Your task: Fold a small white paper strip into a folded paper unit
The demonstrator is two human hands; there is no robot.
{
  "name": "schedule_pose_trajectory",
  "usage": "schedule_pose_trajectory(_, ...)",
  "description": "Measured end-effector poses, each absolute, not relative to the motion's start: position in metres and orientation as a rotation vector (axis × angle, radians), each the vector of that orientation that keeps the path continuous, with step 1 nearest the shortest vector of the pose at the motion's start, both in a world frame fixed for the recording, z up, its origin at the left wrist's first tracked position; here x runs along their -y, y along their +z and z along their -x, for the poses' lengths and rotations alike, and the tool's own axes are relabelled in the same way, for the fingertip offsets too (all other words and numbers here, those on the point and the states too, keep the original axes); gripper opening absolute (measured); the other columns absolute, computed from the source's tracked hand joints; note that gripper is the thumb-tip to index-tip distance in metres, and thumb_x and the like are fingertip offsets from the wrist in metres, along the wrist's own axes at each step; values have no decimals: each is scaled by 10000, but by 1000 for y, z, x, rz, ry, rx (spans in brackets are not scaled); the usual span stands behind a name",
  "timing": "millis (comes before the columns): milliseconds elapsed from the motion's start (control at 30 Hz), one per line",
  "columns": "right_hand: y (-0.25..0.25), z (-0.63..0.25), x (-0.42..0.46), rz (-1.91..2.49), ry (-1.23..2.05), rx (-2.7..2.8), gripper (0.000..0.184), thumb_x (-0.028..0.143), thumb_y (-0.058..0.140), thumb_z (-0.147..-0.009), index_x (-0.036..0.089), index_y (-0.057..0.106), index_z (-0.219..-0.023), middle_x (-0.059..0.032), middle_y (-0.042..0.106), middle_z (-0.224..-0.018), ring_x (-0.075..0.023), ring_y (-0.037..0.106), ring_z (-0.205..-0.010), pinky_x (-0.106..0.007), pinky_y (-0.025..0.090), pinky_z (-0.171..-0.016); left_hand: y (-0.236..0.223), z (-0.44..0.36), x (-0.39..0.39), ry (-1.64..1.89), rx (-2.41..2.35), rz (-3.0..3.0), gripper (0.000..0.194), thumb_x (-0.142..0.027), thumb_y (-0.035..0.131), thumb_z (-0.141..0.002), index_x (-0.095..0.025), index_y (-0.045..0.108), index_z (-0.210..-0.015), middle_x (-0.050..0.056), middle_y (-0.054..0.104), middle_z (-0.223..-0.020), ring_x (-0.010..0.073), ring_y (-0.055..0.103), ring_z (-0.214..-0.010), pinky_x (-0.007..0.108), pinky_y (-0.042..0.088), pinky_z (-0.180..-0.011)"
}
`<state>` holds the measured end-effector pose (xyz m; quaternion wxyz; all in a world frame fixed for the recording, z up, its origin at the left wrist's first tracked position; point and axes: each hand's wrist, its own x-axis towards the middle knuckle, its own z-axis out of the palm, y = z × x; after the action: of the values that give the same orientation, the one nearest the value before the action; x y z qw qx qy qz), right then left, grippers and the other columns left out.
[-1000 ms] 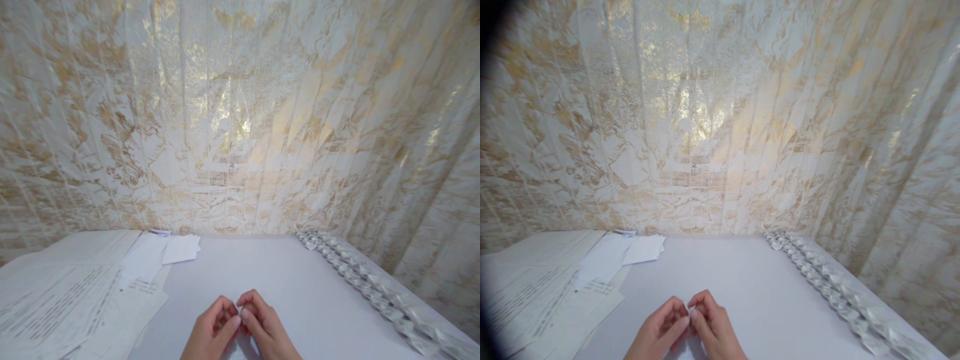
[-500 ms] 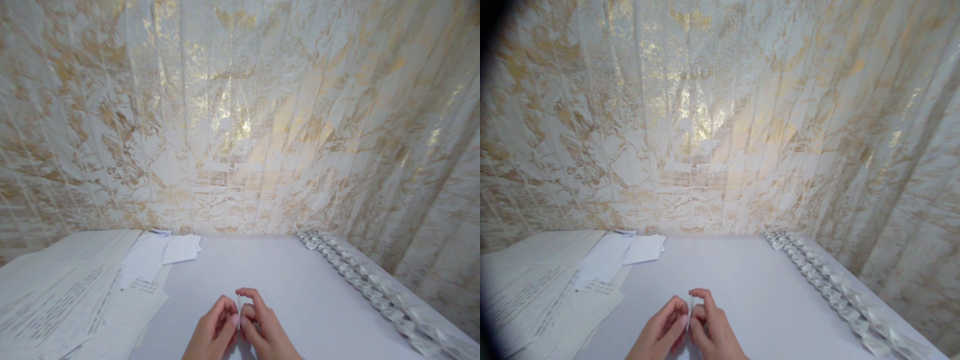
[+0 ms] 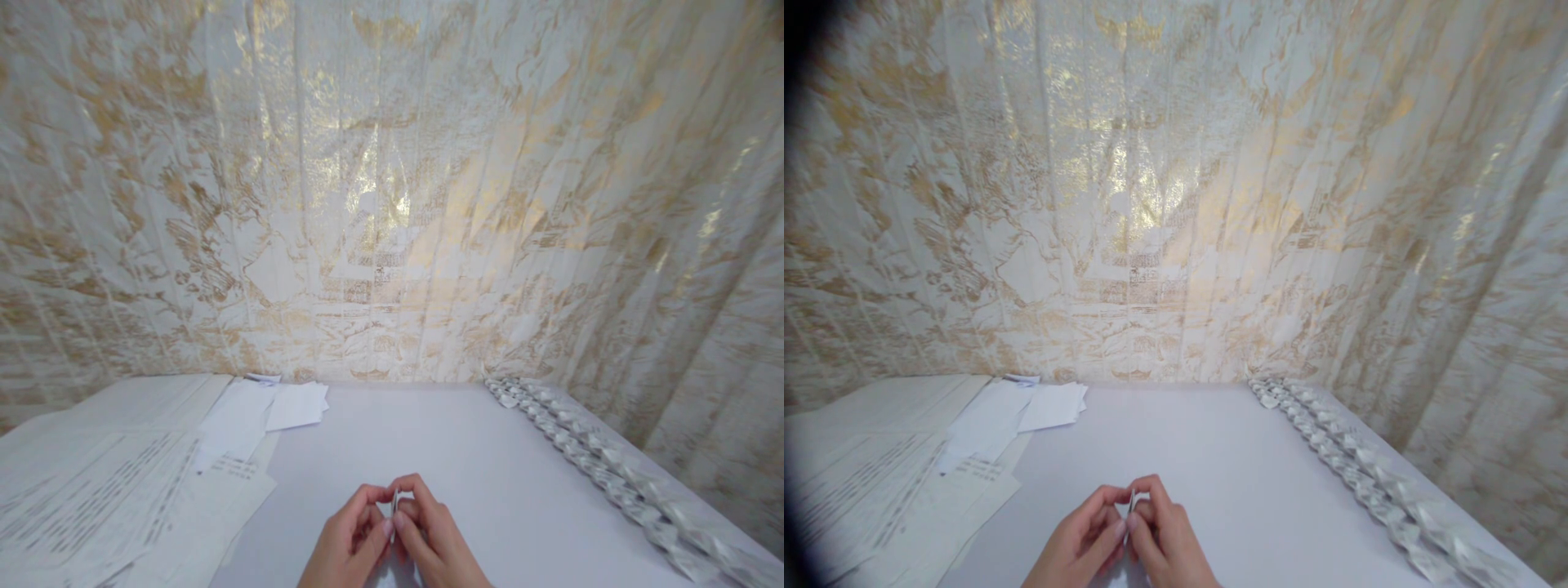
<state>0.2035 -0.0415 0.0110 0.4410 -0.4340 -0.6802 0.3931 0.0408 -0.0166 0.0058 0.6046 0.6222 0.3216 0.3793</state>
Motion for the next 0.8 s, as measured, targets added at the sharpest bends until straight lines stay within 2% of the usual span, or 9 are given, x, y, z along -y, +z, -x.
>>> schedule_pose_trajectory(133,10,-205,42,1119,896,1734,282,455,435,-1003,204,506,-1111,68,476,-619,-138,470,-544,-244,354,-548,6,-42,17,896,-743,-1413,579,-723,617,-825,-174,599,-1008,-71,519,-649,124,469,-612,267,344,-598)
schedule_pose_trajectory(233,13,-204,43,1096,845,1772,260,350,424,-998,197,590,-1128,15,589,-698,-149,544,-591,-251,402,-582,6,-42,17,932,-718,-1356,544,-698,638,-828,-180,607,-991,-55,571,-668,128,500,-623,265,364,-608)
schedule_pose_trajectory(400,13,-205,42,1026,848,1718,275,271,447,-968,195,711,-967,-59,697,-833,-179,640,-702,-275,468,-670,9,-41,18,984,-672,-1272,505,-644,707,-808,-194,630,-1023,-15,670,-773,159,607,-722,273,422,-678)
schedule_pose_trajectory(667,12,-206,42,1010,869,1671,348,415,492,-1001,180,722,-885,-64,674,-804,-190,618,-729,-303,465,-705,9,-43,18,1047,-692,-1252,509,-646,753,-766,-213,624,-1002,-26,635,-790,180,637,-781,301,459,-742)
schedule_pose_trajectory(733,13,-205,42,986,899,1665,380,493,481,-1008,185,696,-951,-50,645,-805,-179,593,-716,-296,454,-689,6,-44,17,1047,-704,-1279,523,-642,762,-757,-210,613,-1012,-15,635,-817,195,640,-795,324,472,-761)
schedule_pose_trajectory(800,13,-204,42,960,966,1623,423,574,477,-996,193,632,-1097,-6,581,-751,-161,552,-670,-280,437,-649,5,-44,16,1029,-691,-1303,519,-635,744,-781,-211,596,-1040,-25,605,-805,199,637,-785,335,475,-761)
